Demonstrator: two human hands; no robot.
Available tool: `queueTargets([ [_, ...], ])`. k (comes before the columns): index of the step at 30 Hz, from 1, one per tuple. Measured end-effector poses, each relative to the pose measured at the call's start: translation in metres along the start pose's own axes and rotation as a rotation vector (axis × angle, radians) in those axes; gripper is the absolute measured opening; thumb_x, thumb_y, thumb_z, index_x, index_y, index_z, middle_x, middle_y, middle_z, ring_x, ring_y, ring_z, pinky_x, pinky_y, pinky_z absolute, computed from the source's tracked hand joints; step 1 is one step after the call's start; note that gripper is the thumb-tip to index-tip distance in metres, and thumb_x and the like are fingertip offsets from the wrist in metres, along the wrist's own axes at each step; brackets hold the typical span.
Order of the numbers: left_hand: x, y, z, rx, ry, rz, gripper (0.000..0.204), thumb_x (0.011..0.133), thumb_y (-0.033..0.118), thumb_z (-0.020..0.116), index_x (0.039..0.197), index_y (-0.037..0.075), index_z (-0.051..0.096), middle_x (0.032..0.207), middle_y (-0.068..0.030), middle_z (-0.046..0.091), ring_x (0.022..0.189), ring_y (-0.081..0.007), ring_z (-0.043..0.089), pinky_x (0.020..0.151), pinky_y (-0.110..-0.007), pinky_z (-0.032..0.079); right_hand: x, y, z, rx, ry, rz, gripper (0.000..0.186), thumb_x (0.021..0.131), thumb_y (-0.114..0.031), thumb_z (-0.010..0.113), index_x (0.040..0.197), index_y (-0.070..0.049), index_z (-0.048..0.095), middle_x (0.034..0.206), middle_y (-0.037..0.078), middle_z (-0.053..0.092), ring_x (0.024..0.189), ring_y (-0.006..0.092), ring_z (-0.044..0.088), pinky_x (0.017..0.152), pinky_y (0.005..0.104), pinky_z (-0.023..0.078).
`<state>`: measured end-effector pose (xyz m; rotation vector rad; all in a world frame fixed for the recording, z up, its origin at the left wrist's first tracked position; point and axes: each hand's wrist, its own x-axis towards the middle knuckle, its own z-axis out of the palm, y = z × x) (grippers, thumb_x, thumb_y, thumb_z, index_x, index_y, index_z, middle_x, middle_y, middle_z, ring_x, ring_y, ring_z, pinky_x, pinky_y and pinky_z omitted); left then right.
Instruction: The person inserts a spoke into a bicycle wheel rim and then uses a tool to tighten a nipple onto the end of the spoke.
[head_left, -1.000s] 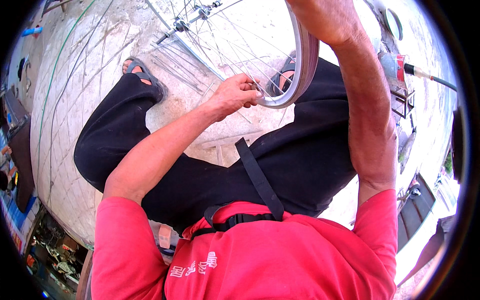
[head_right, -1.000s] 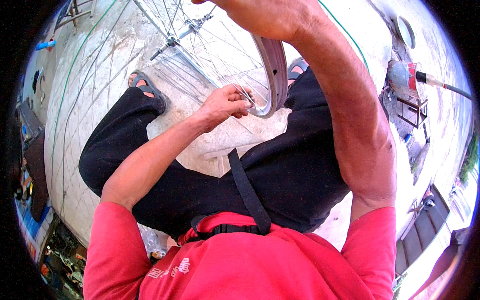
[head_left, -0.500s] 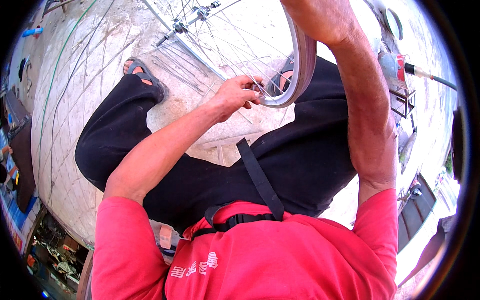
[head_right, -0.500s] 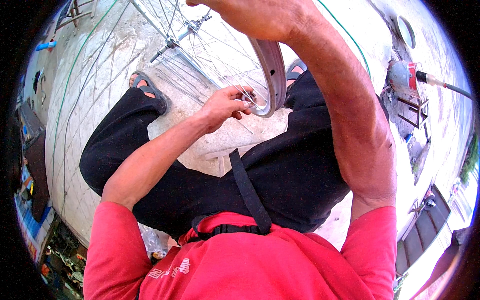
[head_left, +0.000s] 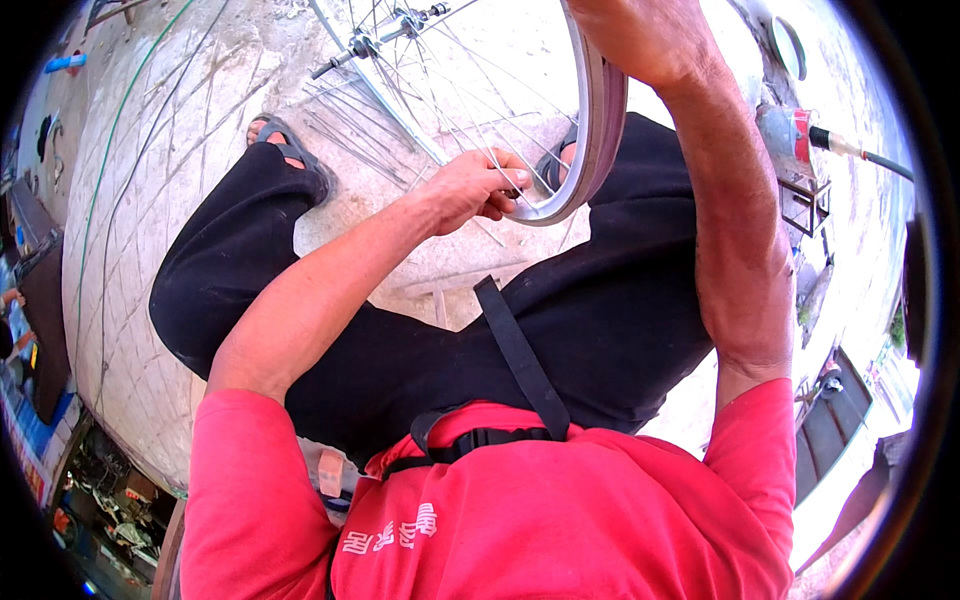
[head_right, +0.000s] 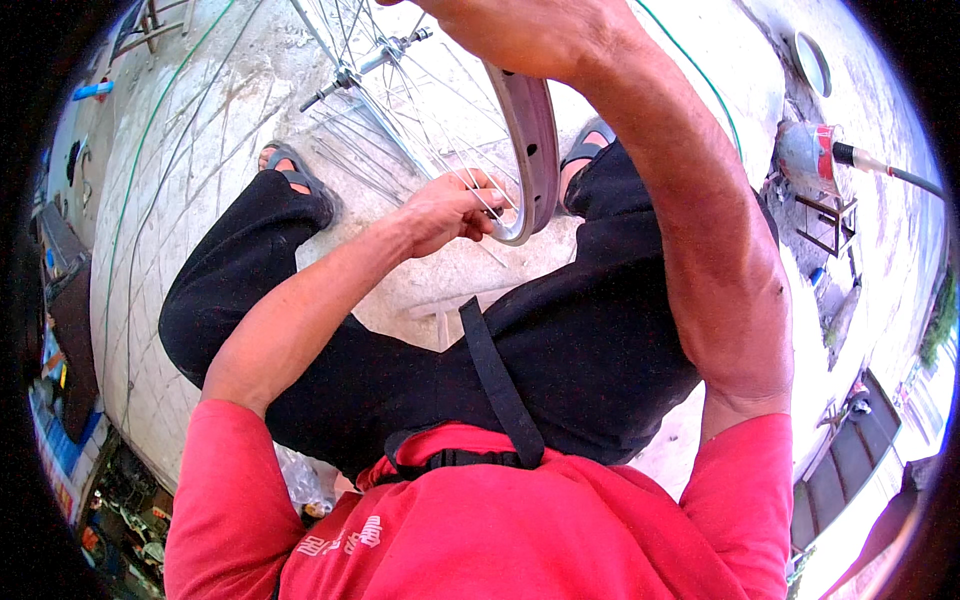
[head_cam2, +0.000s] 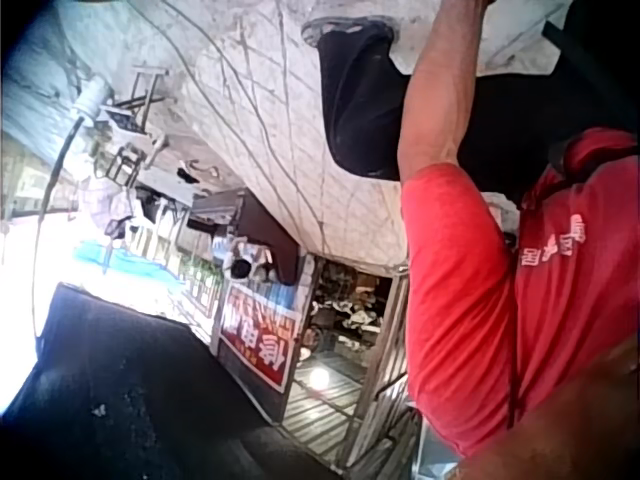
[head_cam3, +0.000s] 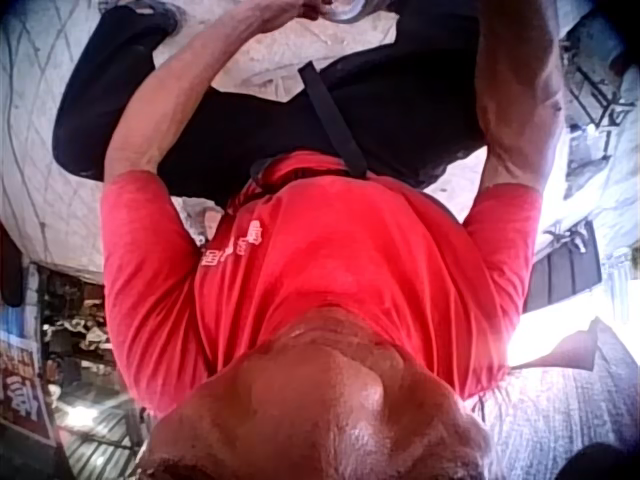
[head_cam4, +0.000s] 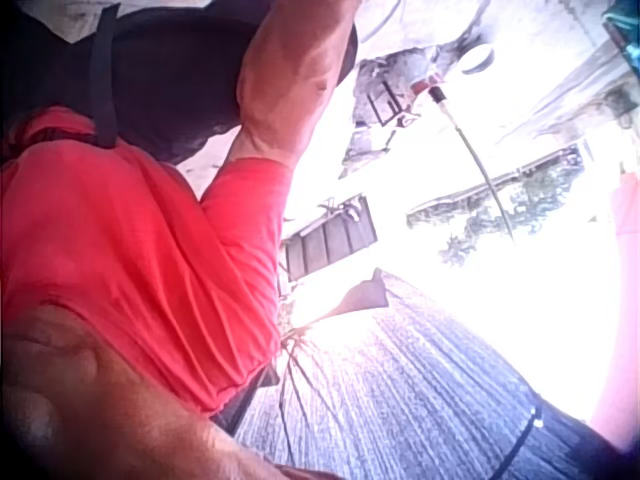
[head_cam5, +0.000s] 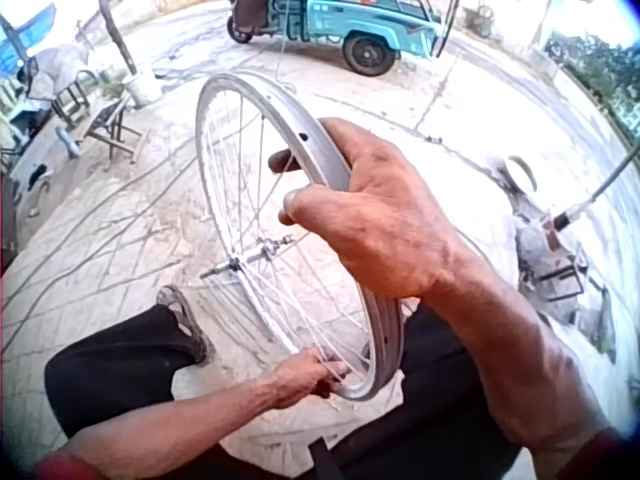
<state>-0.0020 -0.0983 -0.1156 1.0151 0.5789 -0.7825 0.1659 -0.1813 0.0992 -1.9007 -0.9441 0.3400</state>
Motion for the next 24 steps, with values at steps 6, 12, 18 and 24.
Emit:
queueTargets([
  [6,-0.001,0.005,0.003,0.089,0.026,-0.014,0.03,0.098,0.025,0.071,0.118,0.003,0.069,0.096,-0.0064,0.068,0.078,-0.0143,0.065,0.073,-0.032,0.052,0.002,-0.003,-0.002,-0.084,0.029,0.02,0.049,0.084,-0.026,0.066,0.124,0.001,0.065,0.096,0.014,0.065,0.083,0.0237,0.064,0.079,0.0414,0.054],
  [12,-0.005,0.012,0.001,0.146,-0.058,-0.005,0.034,0.099,0.015,0.06,0.129,-0.001,0.063,0.113,-0.0105,0.067,0.09,-0.0176,0.066,0.079,-0.035,0.053,0.009,-0.003,-0.013,0.111,-0.023,0.201,0.049,0.083,-0.027,0.066,0.123,0.0,0.066,0.099,0.015,0.065,0.088,0.0248,0.065,0.081,0.0429,0.054],
  [18,-0.003,0.012,-0.001,0.307,-0.11,-0.029,0.038,0.096,0.01,0.057,0.132,-0.001,0.06,0.117,-0.0119,0.066,0.095,-0.0191,0.069,0.079,-0.035,0.054,0.003,-0.009,-0.004,0.012,0.028,-0.012,0.049,0.082,-0.027,0.066,0.123,0.0,0.066,0.1,0.016,0.065,0.09,0.0244,0.067,0.083,0.0424,0.055],
  [24,-0.001,0.004,0.001,0.397,-0.069,0.007,0.042,0.094,0.005,0.055,0.136,-0.001,0.057,0.116,-0.0126,0.067,0.093,-0.0194,0.071,0.076,-0.033,0.053,0.001,-0.006,-0.009,0.04,-0.022,0.008,0.05,0.082,-0.026,0.066,0.123,0.001,0.066,0.1,0.016,0.066,0.09,0.0242,0.068,0.084,0.0426,0.056],
])
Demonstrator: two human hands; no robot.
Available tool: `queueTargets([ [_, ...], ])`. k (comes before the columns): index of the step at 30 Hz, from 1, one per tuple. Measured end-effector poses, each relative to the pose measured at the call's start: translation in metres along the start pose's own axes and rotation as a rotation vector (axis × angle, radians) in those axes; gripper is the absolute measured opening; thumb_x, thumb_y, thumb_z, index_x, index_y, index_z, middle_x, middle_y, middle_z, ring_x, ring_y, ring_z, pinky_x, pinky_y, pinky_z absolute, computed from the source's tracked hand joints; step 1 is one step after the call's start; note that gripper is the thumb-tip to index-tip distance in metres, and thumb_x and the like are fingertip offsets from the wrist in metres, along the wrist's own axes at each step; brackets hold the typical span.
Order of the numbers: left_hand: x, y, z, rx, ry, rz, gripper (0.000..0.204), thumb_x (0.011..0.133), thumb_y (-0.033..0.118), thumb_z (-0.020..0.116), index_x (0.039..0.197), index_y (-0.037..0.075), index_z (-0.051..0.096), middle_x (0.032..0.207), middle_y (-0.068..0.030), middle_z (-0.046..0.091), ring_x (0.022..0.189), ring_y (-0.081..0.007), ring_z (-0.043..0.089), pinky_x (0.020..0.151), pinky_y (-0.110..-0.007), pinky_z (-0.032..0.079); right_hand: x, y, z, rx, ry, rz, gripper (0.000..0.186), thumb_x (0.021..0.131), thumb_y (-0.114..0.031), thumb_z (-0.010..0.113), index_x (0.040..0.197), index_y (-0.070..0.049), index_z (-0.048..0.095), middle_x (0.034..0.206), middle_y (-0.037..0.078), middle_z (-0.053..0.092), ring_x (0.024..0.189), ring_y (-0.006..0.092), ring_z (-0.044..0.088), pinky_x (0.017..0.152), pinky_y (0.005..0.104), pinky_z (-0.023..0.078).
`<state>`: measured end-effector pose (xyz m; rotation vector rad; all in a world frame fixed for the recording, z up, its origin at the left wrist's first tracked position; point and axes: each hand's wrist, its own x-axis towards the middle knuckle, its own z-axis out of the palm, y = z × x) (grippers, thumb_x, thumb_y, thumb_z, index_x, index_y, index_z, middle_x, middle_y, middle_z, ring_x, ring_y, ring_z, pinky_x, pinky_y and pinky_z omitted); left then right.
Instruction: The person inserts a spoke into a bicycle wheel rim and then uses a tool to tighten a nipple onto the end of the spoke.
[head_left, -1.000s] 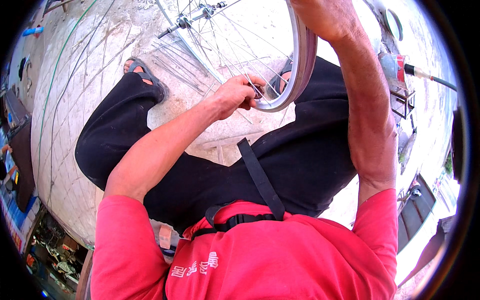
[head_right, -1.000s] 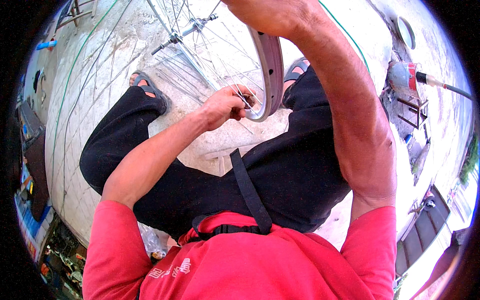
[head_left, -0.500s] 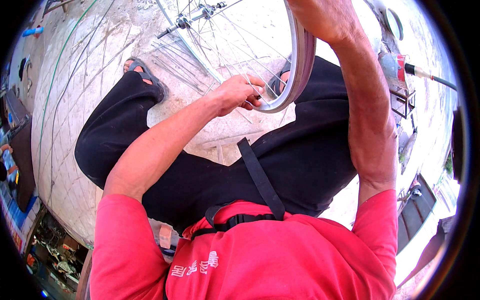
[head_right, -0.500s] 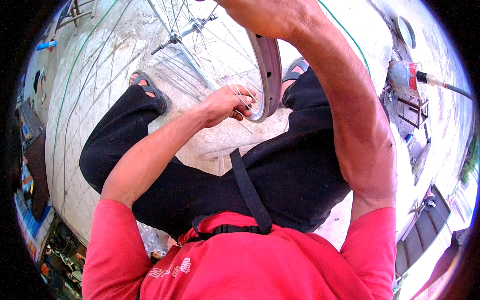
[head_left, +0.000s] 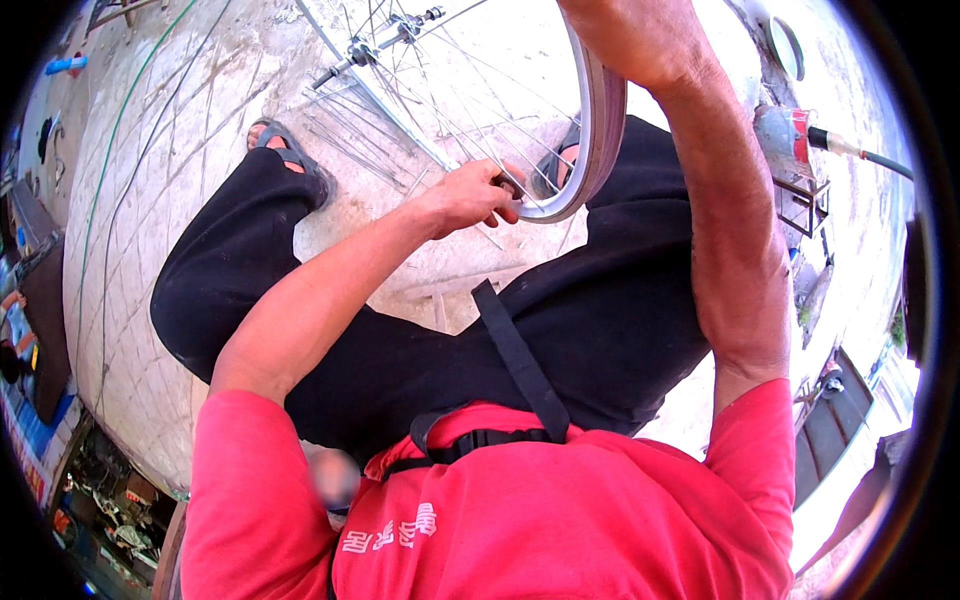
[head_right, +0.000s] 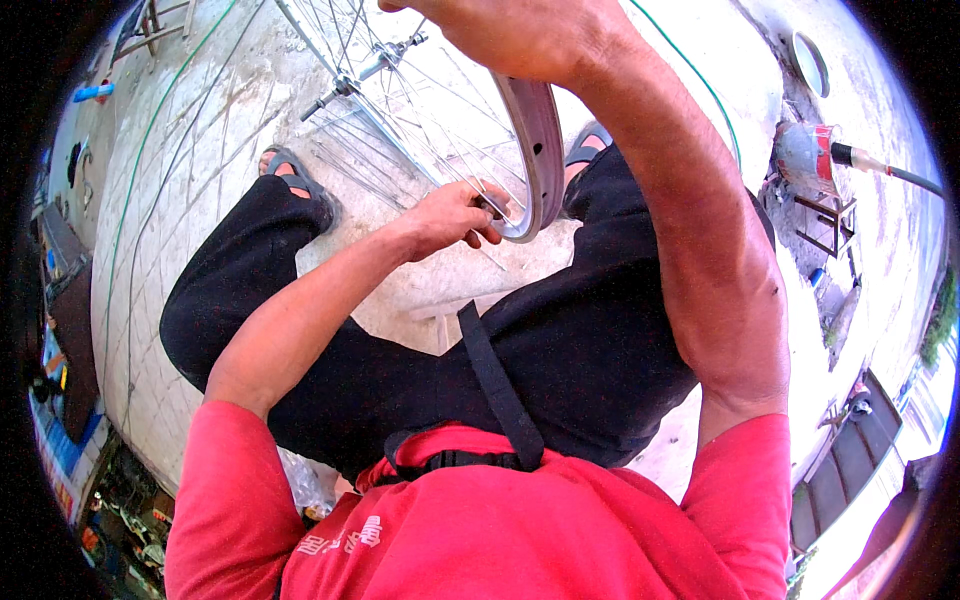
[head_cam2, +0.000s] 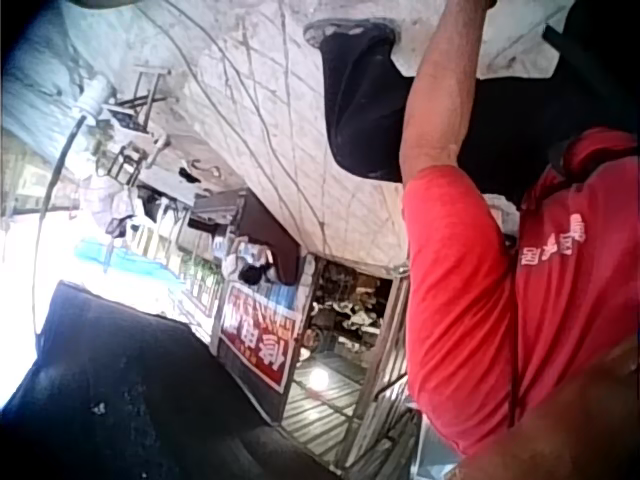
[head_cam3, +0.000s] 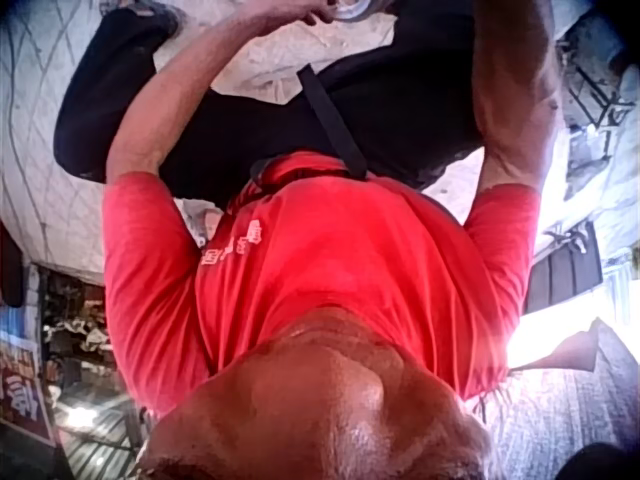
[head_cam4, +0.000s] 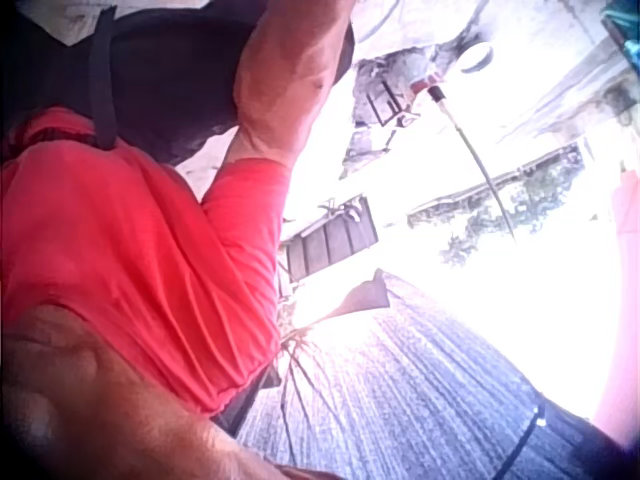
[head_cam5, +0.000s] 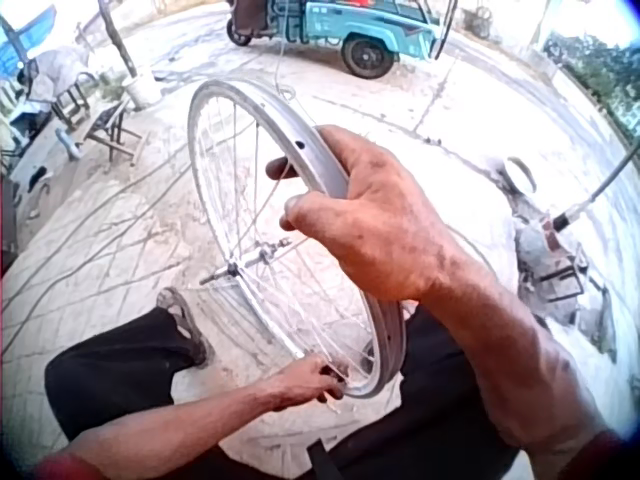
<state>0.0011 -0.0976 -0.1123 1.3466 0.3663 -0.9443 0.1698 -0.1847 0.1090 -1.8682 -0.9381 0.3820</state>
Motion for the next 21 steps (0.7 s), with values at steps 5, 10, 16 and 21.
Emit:
queueTargets([
  [5,0.002,-0.007,0.0,0.06,0.114,0.075,0.041,0.094,0.008,0.057,0.133,-0.003,0.058,0.111,-0.015,0.071,0.091,-0.02,0.072,0.076,-0.032,0.055,0.009,0.018,0.008,0.136,0.018,-0.003,0.049,0.082,-0.025,0.066,0.122,0.002,0.066,0.099,0.015,0.066,0.088,0.0232,0.068,0.083,0.0416,0.056],
  [10,-0.001,-0.01,0.001,0.242,0.219,0.118,0.037,0.092,0.015,0.062,0.122,-0.006,0.061,0.102,-0.019,0.075,0.087,-0.0219,0.074,0.077,-0.035,0.057,0.006,0.021,0.014,-0.036,0.083,-0.044,0.045,0.083,-0.023,0.066,0.121,0.001,0.067,0.1,0.014,0.065,0.088,0.0225,0.066,0.082,0.0403,0.055],
  [16,-0.007,-0.009,-0.002,-0.022,0.104,0.1,0.044,0.101,0.021,0.063,0.136,-0.004,0.058,0.106,-0.0136,0.072,0.088,-0.0177,0.07,0.076,-0.031,0.055,0.004,0.014,0.009,-0.149,0.102,-0.011,0.044,0.083,-0.024,0.066,0.118,0.001,0.068,0.1,0.013,0.065,0.088,0.0222,0.065,0.08,0.0392,0.054],
  [21,-0.007,-0.007,-0.001,-0.017,0.165,0.079,0.047,0.099,0.025,0.064,0.134,-0.007,0.059,0.106,-0.0137,0.073,0.084,-0.0183,0.071,0.073,-0.031,0.055,0.011,0.02,0.006,-0.264,0.096,-0.03,0.045,0.083,-0.026,0.066,0.118,0.002,0.068,0.099,0.014,0.064,0.086,0.0232,0.065,0.079,0.0388,0.054],
])
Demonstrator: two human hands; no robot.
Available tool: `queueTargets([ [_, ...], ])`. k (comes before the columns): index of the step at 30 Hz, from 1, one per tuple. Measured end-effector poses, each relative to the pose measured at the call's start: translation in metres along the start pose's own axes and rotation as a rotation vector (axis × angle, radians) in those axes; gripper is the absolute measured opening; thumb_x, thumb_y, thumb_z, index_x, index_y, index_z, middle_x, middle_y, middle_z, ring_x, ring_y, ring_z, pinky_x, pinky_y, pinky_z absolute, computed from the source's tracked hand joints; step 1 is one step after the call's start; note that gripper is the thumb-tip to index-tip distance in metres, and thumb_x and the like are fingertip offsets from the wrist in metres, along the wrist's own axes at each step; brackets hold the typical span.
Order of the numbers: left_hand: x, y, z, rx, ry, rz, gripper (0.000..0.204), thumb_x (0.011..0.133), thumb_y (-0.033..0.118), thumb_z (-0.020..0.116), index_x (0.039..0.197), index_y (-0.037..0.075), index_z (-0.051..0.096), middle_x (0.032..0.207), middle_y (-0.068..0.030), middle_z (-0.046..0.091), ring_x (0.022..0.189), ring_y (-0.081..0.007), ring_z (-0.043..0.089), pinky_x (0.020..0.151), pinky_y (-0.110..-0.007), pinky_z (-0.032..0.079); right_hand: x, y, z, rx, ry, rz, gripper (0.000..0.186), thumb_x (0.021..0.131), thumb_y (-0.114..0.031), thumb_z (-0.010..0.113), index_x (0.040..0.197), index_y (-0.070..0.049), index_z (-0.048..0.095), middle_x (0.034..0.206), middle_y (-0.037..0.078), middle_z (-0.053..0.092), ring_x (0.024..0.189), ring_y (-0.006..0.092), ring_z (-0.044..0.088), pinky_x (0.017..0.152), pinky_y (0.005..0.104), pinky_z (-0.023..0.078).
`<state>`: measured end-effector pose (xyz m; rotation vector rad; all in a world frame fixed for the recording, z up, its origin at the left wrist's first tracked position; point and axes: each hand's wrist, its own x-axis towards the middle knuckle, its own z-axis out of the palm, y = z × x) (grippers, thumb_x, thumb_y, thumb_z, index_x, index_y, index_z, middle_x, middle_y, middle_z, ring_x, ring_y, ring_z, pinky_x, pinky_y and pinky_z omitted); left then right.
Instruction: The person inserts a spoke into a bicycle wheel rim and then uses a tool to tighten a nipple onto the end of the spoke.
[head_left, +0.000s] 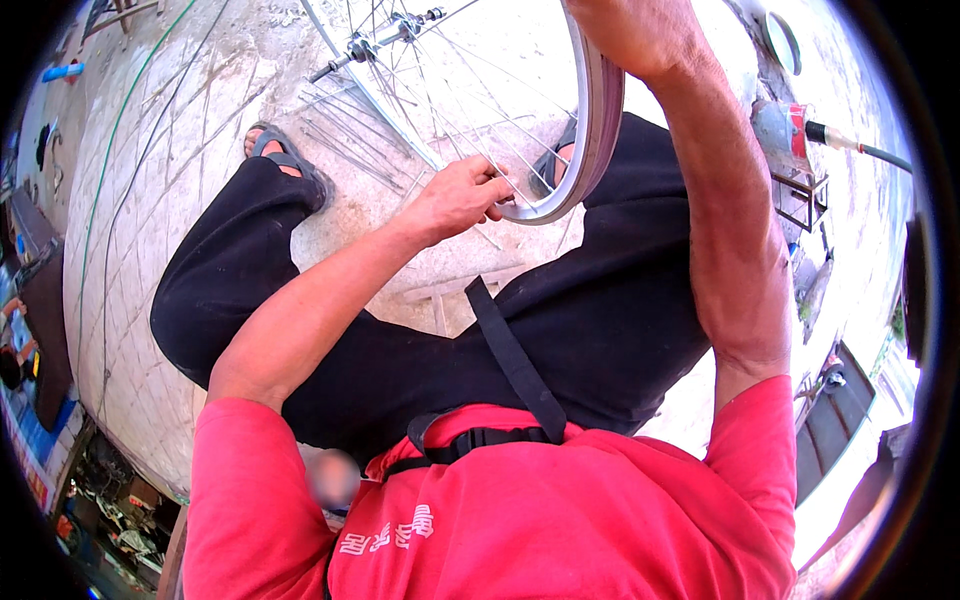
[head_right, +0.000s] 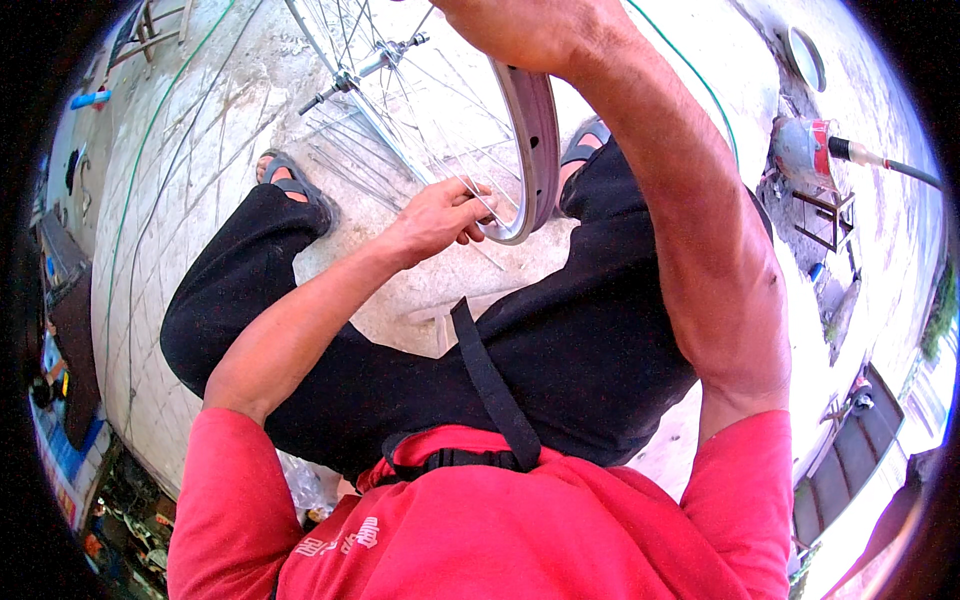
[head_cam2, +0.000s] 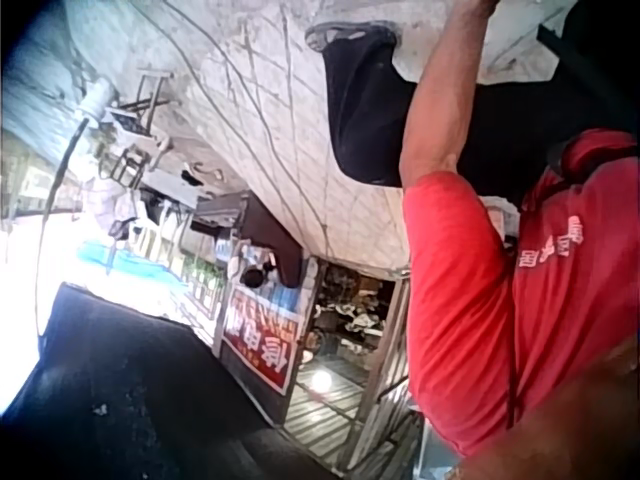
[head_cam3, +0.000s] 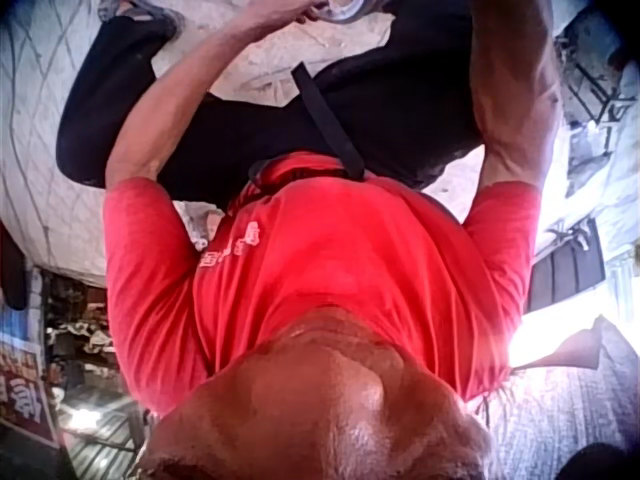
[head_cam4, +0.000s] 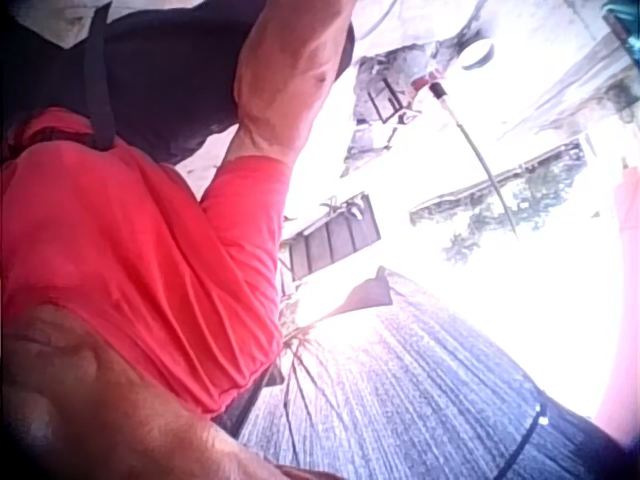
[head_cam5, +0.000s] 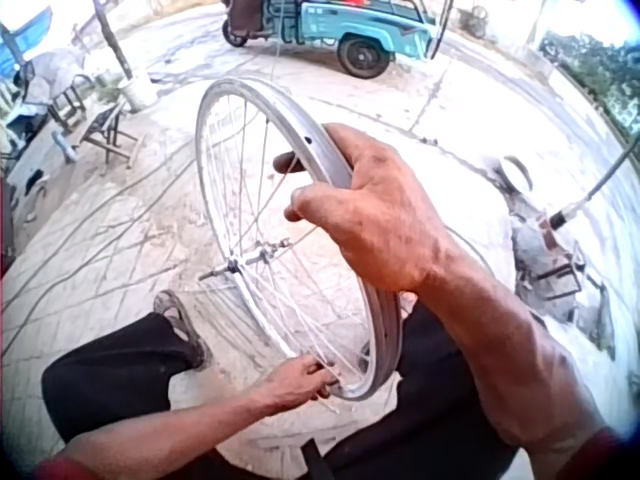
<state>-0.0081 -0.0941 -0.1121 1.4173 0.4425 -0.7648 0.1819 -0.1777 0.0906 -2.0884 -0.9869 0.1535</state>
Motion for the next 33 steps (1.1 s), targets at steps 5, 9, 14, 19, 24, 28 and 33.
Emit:
queueTargets([
  [5,0.003,0.0,0.001,-0.141,-0.045,-0.027,0.045,0.103,0.017,0.06,0.143,-0.003,0.055,0.107,-0.0095,0.071,0.077,-0.0138,0.066,0.07,-0.029,0.052,-0.002,0.007,0.003,0.125,-0.003,0.009,0.045,0.083,-0.026,0.068,0.117,0.002,0.068,0.096,0.014,0.064,0.082,0.0222,0.064,0.075,0.0381,0.054],
  [9,0.003,-0.007,-0.001,-0.281,-0.1,-0.035,0.045,0.101,0.009,0.058,0.144,-0.002,0.054,0.112,-0.0095,0.071,0.076,-0.0123,0.064,0.069,-0.029,0.051,-0.003,0.007,0.004,0.147,0.009,0.013,0.044,0.083,-0.026,0.068,0.116,0.002,0.068,0.092,0.013,0.064,0.08,0.0213,0.063,0.073,0.0375,0.053],
  [14,0.009,-0.014,-0.006,-0.444,-0.168,-0.048,0.044,0.096,0.0,0.052,0.139,0.0,0.059,0.104,-0.0094,0.072,0.071,-0.0113,0.063,0.066,-0.029,0.05,0.0,-0.001,0.002,0.086,0.025,0.05,0.042,0.083,-0.026,0.069,0.115,0.003,0.067,0.088,0.013,0.063,0.076,0.0208,0.06,0.072,0.0373,0.053],
  [19,0.01,-0.007,-0.009,-0.507,-0.228,-0.097,0.035,0.095,0.001,0.052,0.129,0.003,0.062,0.102,-0.0075,0.072,0.069,-0.0101,0.06,0.064,-0.029,0.046,-0.012,-0.01,0.005,0.002,0.085,0.0,0.043,0.084,-0.026,0.069,0.115,0.004,0.066,0.091,0.013,0.062,0.078,0.0216,0.06,0.072,0.0383,0.053],
  [24,0.007,0.006,-0.009,-0.331,-0.18,-0.173,0.018,0.1,0.018,0.061,0.109,0.005,0.069,0.093,-0.0045,0.068,0.069,-0.0111,0.058,0.063,-0.03,0.044,-0.004,0.001,0.008,0.039,0.058,-0.026,0.044,0.085,-0.026,0.068,0.117,0.004,0.066,0.097,0.015,0.062,0.082,0.024,0.061,0.075,0.0399,0.053],
  [28,0.006,0.012,-0.004,-0.2,-0.115,-0.208,0.026,0.102,0.029,0.065,0.094,0.005,0.071,0.086,-0.0035,0.063,0.071,-0.0125,0.058,0.064,-0.033,0.046,0.002,0.009,0.007,0.129,0.062,-0.051,0.045,0.084,-0.025,0.068,0.118,0.003,0.066,0.097,0.015,0.063,0.083,0.025,0.062,0.076,0.0408,0.053],
  [33,0.009,0.017,0.001,-0.166,-0.098,-0.241,0.022,0.101,0.02,0.064,0.112,0.002,0.07,0.09,-0.0069,0.066,0.071,-0.0149,0.06,0.066,-0.034,0.05,-0.01,0.0,0.004,0.056,0.034,-0.029,0.044,0.084,-0.025,0.067,0.119,0.003,0.066,0.095,0.014,0.063,0.083,0.0242,0.062,0.076,0.0407,0.053],
])
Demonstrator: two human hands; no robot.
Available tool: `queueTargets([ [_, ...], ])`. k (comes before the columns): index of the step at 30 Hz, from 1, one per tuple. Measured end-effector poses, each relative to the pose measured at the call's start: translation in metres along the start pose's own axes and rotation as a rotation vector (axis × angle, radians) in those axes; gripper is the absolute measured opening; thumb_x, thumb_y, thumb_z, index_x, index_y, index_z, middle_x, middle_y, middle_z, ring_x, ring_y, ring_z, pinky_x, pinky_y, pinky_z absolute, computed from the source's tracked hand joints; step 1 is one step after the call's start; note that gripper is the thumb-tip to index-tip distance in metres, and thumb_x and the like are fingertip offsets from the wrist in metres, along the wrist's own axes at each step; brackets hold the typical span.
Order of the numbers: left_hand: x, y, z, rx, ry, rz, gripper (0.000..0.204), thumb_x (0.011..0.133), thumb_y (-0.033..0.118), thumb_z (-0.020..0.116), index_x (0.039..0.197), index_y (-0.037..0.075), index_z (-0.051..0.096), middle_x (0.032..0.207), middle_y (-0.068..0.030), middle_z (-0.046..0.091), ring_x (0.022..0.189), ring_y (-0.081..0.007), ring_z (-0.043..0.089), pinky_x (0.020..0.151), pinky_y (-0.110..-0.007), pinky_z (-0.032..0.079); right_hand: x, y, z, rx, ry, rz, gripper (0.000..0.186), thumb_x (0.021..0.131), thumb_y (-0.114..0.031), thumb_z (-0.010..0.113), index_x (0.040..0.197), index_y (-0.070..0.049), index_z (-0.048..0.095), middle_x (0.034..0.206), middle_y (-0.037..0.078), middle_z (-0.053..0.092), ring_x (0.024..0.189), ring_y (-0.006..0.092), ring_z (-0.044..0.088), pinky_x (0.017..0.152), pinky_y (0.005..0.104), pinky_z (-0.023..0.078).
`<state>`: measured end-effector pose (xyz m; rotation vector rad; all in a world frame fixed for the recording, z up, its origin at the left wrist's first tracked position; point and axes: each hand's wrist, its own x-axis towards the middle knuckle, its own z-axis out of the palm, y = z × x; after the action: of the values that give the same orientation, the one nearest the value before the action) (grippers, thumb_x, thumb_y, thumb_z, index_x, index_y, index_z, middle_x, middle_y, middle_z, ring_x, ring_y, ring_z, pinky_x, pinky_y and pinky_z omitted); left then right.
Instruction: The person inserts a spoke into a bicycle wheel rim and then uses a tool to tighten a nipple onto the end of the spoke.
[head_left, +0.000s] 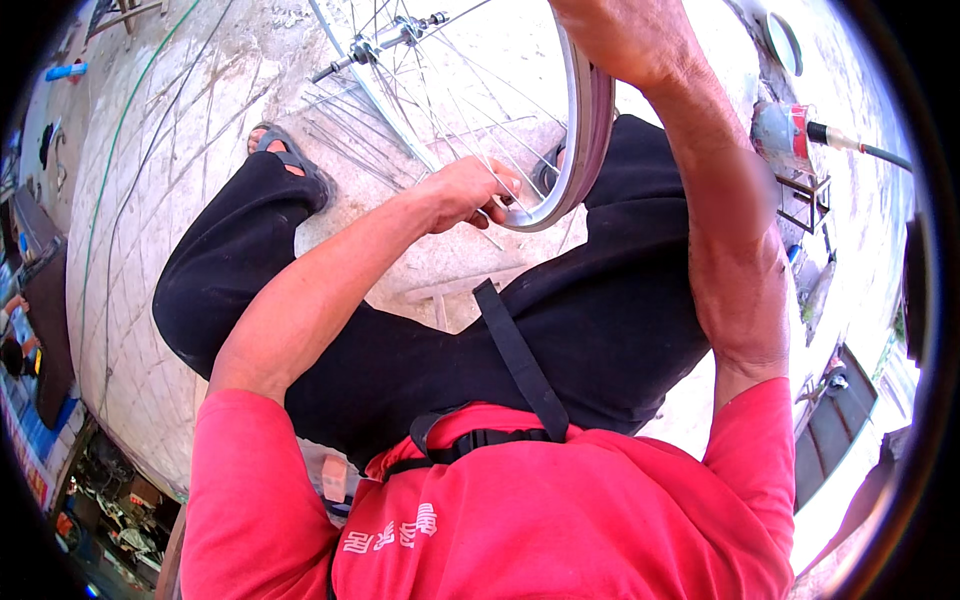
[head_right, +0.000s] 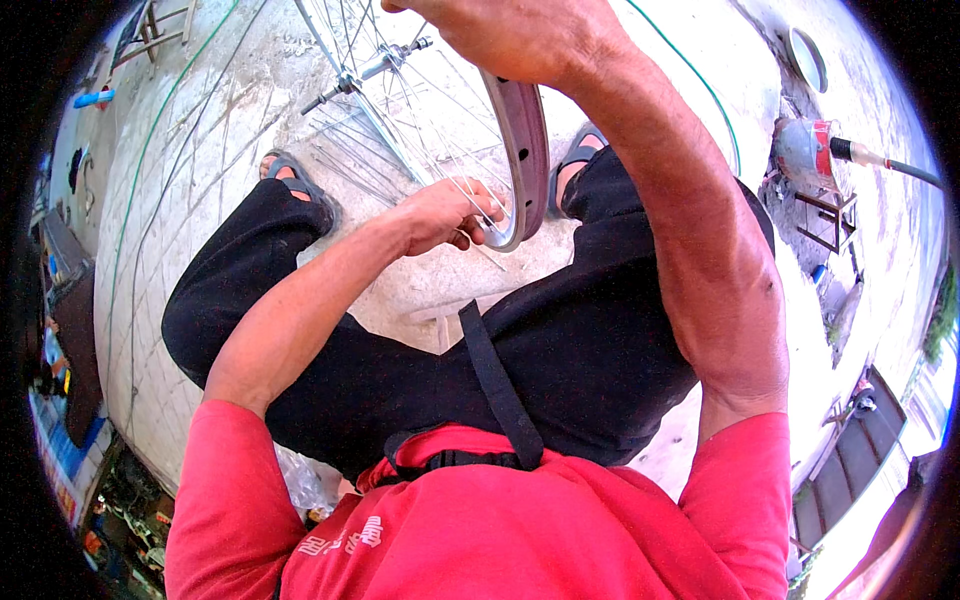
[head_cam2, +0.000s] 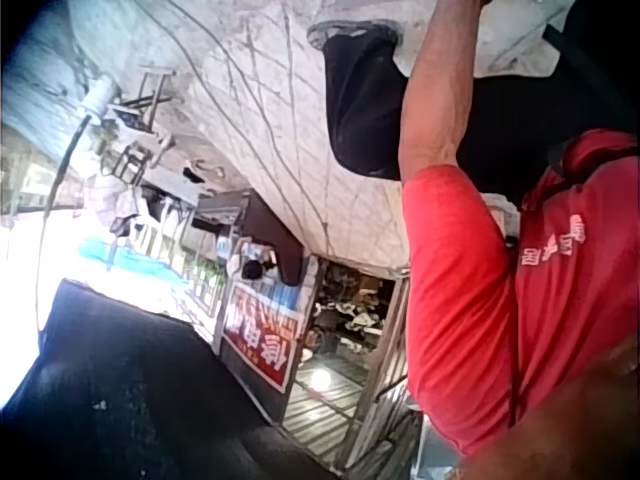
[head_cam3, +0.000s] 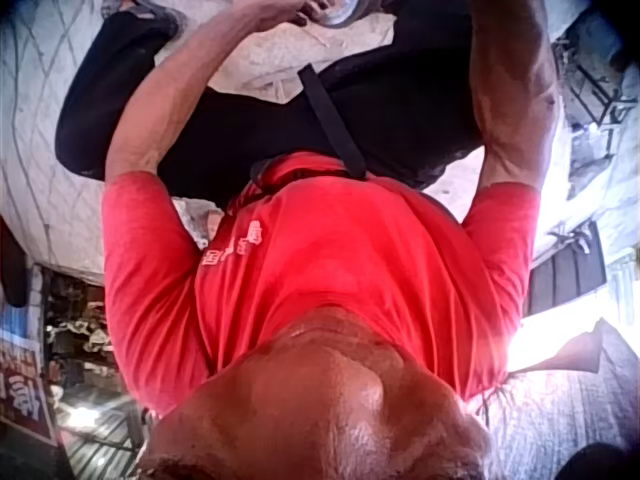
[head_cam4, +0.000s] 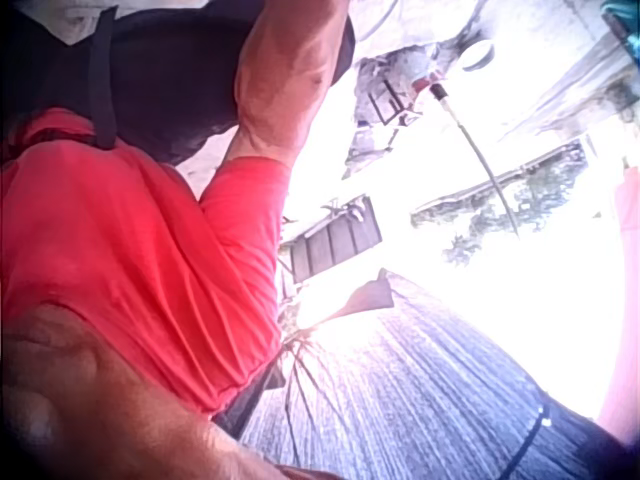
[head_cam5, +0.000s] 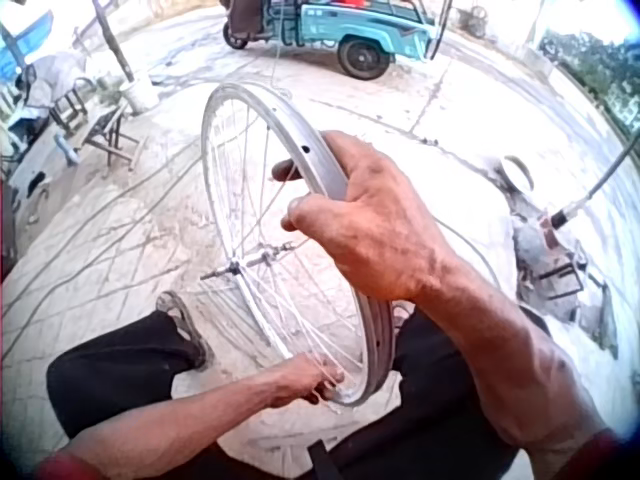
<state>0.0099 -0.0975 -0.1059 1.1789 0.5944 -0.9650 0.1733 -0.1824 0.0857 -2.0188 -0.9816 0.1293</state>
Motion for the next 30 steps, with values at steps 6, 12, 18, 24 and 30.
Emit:
queueTargets([
  [6,0.005,0.001,-0.009,0.014,-0.128,0.013,0.037,0.099,0.006,0.056,0.136,0.001,0.061,0.098,-0.0109,0.069,0.071,-0.0144,0.066,0.066,-0.032,0.052,0.0,-0.004,-0.003,0.111,-0.046,0.04,0.046,0.082,-0.025,0.066,0.119,0.002,0.066,0.093,0.013,0.064,0.08,0.0213,0.061,0.074,0.0385,0.052],
  [12,0.006,-0.007,-0.004,0.102,0.013,0.159,0.025,0.095,0.006,0.059,0.117,-0.001,0.067,0.102,-0.0119,0.073,0.074,-0.0167,0.068,0.064,-0.031,0.054,-0.001,-0.007,-0.002,0.184,-0.061,0.057,0.045,0.082,-0.022,0.065,0.119,0.003,0.066,0.087,0.01,0.063,0.077,0.0181,0.059,0.072,0.0356,0.05],
  [18,0.001,-0.009,-0.004,0.46,0.227,0.314,0.024,0.091,0.016,0.064,0.106,0.0,0.076,0.091,-0.0134,0.077,0.07,-0.0161,0.071,0.064,-0.03,0.057,-0.001,-0.022,-0.011,0.407,-0.132,0.132,0.041,0.083,-0.018,0.064,0.118,0.003,0.064,0.086,0.011,0.062,0.076,0.0181,0.058,0.072,0.0354,0.051],
  [24,0.006,-0.008,-0.003,0.103,0.046,0.18,0.029,0.089,0.009,0.066,0.116,-0.001,0.069,0.094,-0.01,0.073,0.07,-0.0153,0.067,0.061,-0.029,0.052,0.004,0.008,0.018,0.157,0.075,-0.029,0.045,0.08,-0.024,0.069,0.115,0.004,0.069,0.1,0.027,0.072,0.091,0.0347,0.073,0.09,0.0437,0.056],
  [30,0.008,-0.015,-0.013,-0.178,-0.039,0.133,0.025,0.095,0.002,0.062,0.119,-0.001,0.06,0.094,-0.0078,0.068,0.062,-0.0125,0.058,0.055,-0.029,0.045,-0.002,0.008,0.019,0.203,0.003,0.105,0.053,0.079,-0.024,0.069,0.122,0.007,0.067,0.095,0.026,0.072,0.082,0.034,0.072,0.081,0.041,0.058],
])
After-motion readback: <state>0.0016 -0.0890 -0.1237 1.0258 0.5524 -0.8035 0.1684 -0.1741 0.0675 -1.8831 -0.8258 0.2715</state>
